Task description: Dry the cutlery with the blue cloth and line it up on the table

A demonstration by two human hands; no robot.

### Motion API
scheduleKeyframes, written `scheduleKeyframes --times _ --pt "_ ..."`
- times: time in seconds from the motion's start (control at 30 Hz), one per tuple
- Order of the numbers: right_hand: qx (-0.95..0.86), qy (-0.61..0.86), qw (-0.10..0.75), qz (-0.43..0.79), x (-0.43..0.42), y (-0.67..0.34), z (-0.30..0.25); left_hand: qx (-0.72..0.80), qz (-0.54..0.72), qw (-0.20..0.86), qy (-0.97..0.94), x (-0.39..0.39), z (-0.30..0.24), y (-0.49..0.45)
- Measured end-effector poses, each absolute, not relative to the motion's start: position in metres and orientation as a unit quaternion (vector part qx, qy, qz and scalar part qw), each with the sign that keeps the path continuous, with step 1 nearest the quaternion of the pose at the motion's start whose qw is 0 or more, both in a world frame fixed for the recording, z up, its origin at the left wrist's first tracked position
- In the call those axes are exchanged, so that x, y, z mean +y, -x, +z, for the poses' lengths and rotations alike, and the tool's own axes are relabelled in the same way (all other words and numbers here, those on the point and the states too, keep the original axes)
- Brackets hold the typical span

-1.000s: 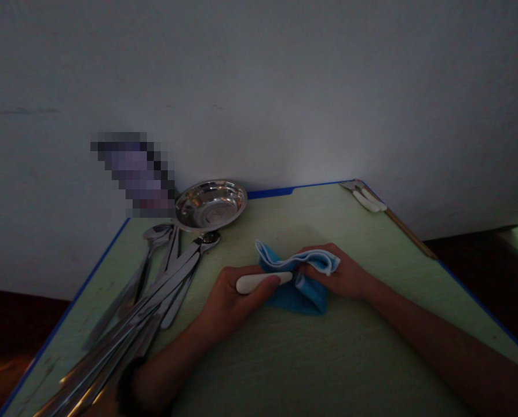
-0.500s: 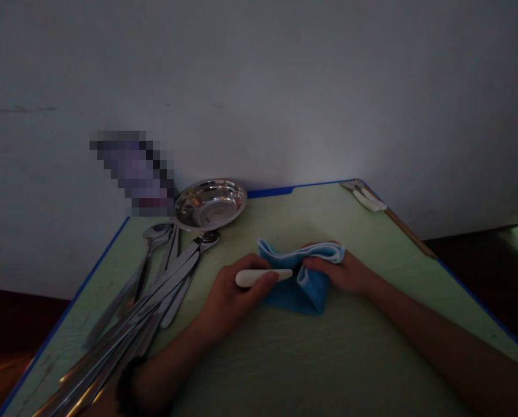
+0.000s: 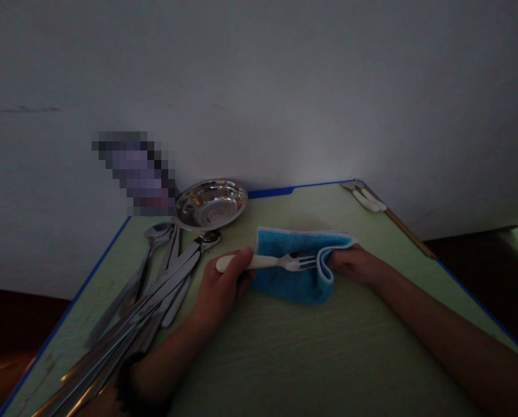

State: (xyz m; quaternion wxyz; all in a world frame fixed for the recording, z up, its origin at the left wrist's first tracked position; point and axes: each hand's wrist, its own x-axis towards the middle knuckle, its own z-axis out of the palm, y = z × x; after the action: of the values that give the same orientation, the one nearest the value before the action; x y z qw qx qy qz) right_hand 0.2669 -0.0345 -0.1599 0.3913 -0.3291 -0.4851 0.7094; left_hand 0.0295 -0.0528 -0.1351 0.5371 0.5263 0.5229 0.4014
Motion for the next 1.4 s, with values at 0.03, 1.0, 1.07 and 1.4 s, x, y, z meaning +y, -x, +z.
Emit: scheduleKeyframes --times 0.03,1.0,1.07,1.4 --pt "-0.486 0.321 0.39 0.713 -0.035 -0.267 -0.159 0.521 0.398 0.533 -0.535 -0.053 -0.135 -0.03" --pt "-0.352 0.379 0.461 0.721 -0.025 -0.26 -0.168 0.433 0.209 0.438 -0.76 -0.057 -0.137 -0.03" --pt "-0.35 0.387 0.461 0.718 -0.024 -0.26 -0.168 0.42 0.172 0.419 -0.786 -0.057 -0.137 -0.031" --pt "-0.267 0.336 0.491 0.758 -0.025 -0.256 -0.154 0.471 0.269 0.485 -0.686 -0.056 -0.135 -0.031"
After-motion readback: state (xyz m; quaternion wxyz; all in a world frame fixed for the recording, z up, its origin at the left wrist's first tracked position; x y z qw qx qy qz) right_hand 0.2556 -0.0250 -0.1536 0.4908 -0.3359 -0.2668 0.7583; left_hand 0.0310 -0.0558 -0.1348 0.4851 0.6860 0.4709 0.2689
